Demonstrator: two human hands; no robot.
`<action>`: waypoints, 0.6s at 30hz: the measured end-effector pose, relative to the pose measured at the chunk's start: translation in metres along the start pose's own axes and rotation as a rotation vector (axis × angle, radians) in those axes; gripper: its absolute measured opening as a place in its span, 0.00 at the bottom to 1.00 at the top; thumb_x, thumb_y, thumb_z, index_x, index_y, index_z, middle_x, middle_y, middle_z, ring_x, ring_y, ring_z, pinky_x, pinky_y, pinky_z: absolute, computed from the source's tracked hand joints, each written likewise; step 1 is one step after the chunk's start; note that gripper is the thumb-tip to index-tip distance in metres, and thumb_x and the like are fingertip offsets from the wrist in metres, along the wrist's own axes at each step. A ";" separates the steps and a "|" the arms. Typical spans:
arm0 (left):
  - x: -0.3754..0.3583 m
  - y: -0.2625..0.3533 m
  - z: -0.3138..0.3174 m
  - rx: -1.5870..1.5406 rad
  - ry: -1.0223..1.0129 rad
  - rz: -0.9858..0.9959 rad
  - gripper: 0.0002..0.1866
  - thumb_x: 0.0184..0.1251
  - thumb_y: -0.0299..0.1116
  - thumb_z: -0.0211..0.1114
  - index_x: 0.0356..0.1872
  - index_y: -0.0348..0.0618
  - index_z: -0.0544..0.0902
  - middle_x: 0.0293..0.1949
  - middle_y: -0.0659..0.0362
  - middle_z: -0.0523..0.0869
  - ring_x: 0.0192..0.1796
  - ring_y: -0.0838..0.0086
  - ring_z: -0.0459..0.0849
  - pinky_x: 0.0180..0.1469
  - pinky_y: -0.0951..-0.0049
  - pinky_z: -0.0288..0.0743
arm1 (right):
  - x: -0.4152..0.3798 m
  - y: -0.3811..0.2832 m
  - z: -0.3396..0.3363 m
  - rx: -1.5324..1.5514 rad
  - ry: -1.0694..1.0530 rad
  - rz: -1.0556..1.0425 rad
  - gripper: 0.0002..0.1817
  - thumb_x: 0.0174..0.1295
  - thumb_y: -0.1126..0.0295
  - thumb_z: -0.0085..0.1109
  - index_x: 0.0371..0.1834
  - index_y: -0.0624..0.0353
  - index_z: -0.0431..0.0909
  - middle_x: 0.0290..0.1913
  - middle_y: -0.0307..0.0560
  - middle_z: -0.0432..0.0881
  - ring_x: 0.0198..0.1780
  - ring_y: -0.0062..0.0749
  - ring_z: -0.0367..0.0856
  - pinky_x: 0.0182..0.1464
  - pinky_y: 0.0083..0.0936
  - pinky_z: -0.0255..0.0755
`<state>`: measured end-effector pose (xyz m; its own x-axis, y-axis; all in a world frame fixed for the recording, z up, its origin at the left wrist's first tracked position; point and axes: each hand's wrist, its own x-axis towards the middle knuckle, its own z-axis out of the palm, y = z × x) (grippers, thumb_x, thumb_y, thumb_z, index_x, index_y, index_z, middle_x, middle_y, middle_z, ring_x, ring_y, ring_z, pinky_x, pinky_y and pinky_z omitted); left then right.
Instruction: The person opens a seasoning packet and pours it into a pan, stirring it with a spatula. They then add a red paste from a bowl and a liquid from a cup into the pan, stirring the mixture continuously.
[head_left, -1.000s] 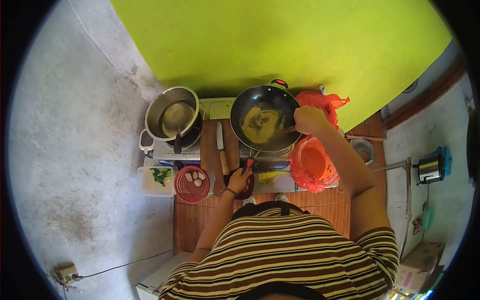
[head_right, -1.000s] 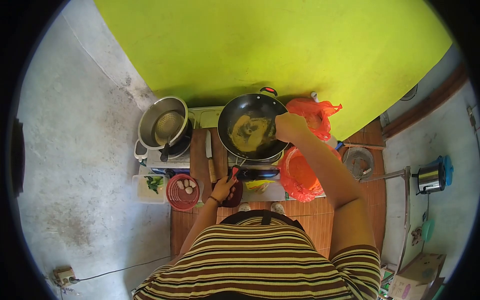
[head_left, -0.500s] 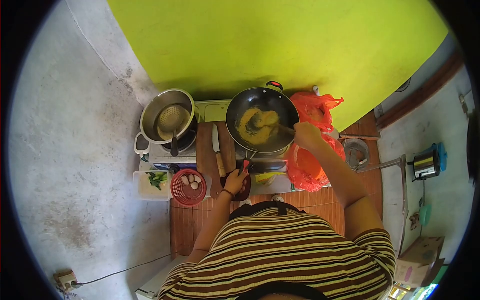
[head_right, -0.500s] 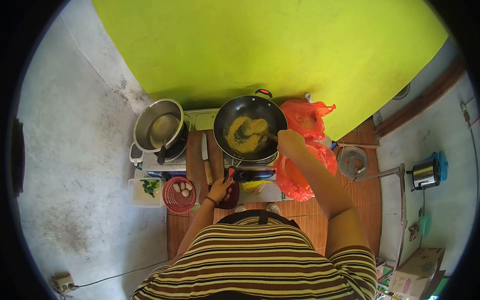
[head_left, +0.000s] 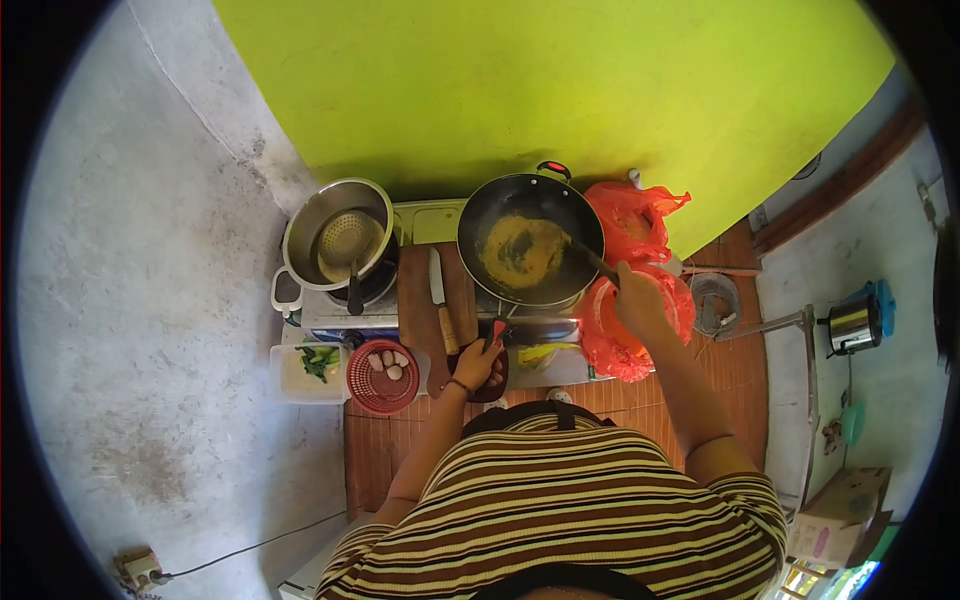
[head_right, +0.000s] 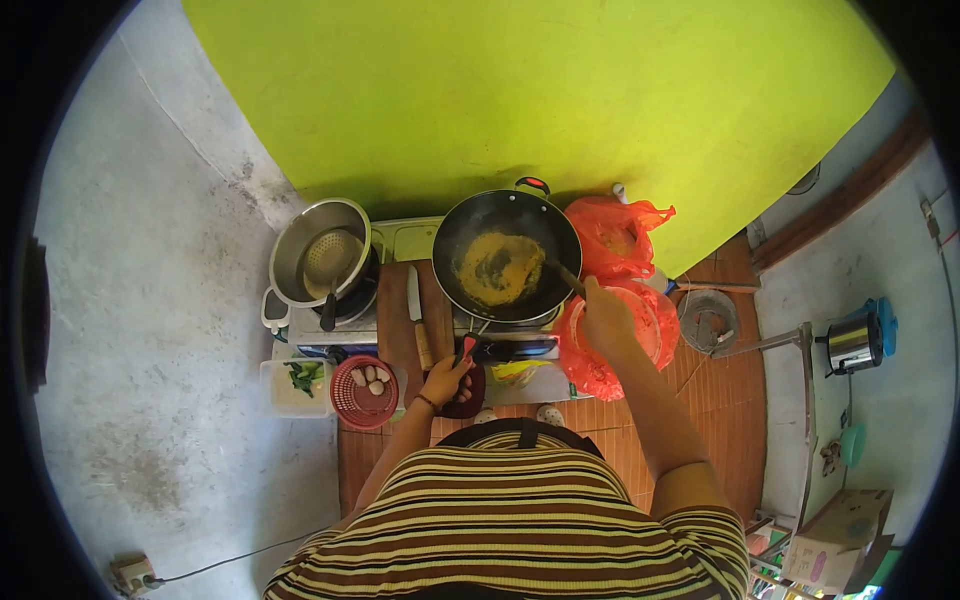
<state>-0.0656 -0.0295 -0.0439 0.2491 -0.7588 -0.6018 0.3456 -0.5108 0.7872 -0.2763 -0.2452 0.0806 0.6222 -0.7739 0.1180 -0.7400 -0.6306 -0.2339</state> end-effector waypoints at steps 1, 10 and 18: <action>0.000 0.001 -0.001 -0.004 -0.008 -0.002 0.16 0.71 0.44 0.55 0.41 0.38 0.76 0.25 0.60 0.78 0.18 0.74 0.80 0.18 0.76 0.74 | -0.005 0.002 0.006 0.026 -0.049 0.027 0.14 0.55 0.72 0.54 0.45 0.55 0.68 0.30 0.55 0.79 0.34 0.54 0.81 0.34 0.47 0.73; 0.017 0.000 -0.003 0.138 0.108 0.047 0.20 0.66 0.42 0.61 0.47 0.35 0.74 0.26 0.58 0.80 0.18 0.73 0.82 0.19 0.75 0.76 | -0.036 0.010 0.028 0.298 0.077 0.127 0.15 0.57 0.74 0.51 0.49 0.52 0.71 0.33 0.60 0.80 0.36 0.56 0.80 0.37 0.47 0.73; -0.013 0.037 0.045 0.853 0.722 0.607 0.25 0.55 0.39 0.69 0.53 0.42 0.74 0.48 0.46 0.74 0.52 0.53 0.76 0.53 0.56 0.69 | -0.039 0.059 0.030 1.285 -0.206 0.585 0.17 0.58 0.76 0.54 0.52 0.55 0.72 0.24 0.40 0.77 0.23 0.21 0.74 0.21 0.19 0.65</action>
<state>-0.0964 -0.0565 -0.0005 0.6892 -0.7068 0.1593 -0.6192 -0.4605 0.6360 -0.3367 -0.2500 0.0332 0.4205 -0.8078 -0.4132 -0.2268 0.3474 -0.9099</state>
